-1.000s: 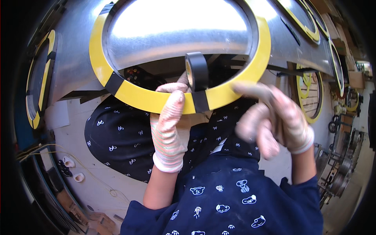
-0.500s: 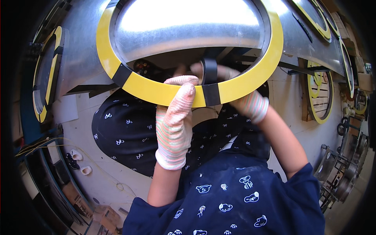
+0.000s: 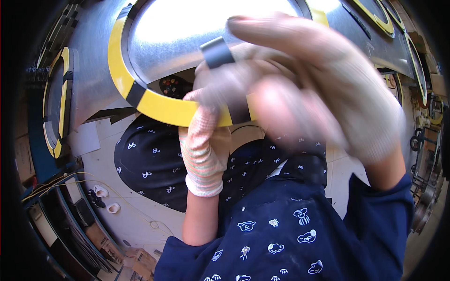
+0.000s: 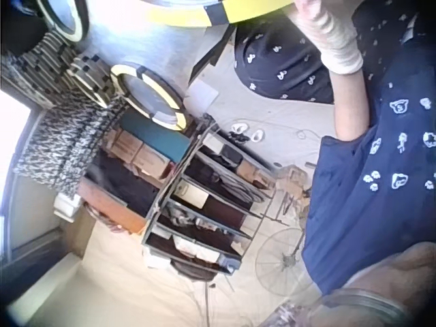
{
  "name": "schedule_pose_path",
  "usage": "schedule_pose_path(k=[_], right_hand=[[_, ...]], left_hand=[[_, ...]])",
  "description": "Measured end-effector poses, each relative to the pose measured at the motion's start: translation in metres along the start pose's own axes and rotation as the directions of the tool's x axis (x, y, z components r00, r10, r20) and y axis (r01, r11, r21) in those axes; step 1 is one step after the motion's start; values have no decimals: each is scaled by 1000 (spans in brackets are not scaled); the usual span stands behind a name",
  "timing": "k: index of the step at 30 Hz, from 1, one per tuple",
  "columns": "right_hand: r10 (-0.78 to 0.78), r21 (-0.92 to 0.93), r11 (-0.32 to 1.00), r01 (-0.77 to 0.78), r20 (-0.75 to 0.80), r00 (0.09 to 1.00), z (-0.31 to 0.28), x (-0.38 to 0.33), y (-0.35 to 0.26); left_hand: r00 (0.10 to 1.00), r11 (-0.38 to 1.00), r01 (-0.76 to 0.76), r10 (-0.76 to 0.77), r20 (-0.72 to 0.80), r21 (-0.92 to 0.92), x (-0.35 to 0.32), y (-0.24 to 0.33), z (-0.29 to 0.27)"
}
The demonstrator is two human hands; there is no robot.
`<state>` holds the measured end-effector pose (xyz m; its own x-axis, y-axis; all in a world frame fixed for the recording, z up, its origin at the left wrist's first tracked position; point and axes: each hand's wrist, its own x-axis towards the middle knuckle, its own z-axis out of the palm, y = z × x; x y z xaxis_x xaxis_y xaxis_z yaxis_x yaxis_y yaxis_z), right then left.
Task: Applying black tape to yellow circular frames on a large metal surface.
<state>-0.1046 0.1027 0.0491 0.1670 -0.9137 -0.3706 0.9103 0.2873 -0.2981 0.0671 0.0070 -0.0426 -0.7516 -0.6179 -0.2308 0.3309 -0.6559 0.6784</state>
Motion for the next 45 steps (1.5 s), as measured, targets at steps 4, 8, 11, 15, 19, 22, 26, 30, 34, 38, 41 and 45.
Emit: schedule_pose_path(k=[4, 8, 11, 15, 19, 22, 26, 30, 34, 38, 41, 45], right_hand=[[193, -333, 902, -276, -262, 946, -9, -25, 48], [-101, -632, 763, -138, -327, 940, -73, 10, 56], [-247, -811, 585, -17, -198, 948, -108, 18, 50], [-338, -887, 461, -18, -195, 921, -88, -48, 25], [-909, -966, 132, -221, -207, 362, -71, -115, -43], [-973, -577, -222, -786, 189, 136, -107, -121, -106], [-944, -471, -329, -818, 183, 274, -166, -116, -144], [-959, -778, -231, -584, 80, 271, -176, -122, -162], [-846, -858, 0, -514, -274, 457, -133, -118, -174], [-876, -882, -44, -470, -192, 443, -58, -109, -122], [-690, -986, 158, 53, -72, 721, -8, -107, -41], [-71, -799, 536, -274, -366, 928, -13, -75, 45]], left_hand=[[981, 933, -108, 155, -114, 342, 23, 4, -4], [983, 918, -181, 181, 33, 352, 31, 0, -9], [968, 947, -186, 131, 214, 262, 23, -4, -15], [990, 957, 0, -41, 136, 291, 25, -16, -25], [936, 690, -343, 196, 292, 637, 27, -23, -31], [965, 771, -252, 156, 211, 585, 21, -27, -26], [934, 646, -355, 282, 221, 676, 21, -30, -24], [886, 435, -444, 343, 312, 783, 29, -33, -29], [889, 387, -440, 314, 333, 811, 28, -30, -29], [925, 565, -380, 253, 284, 732, 28, -27, -26], [911, 539, -411, 273, 309, 735, 32, -28, -27], [894, 513, -447, 291, 341, 733, 38, -32, -30]])
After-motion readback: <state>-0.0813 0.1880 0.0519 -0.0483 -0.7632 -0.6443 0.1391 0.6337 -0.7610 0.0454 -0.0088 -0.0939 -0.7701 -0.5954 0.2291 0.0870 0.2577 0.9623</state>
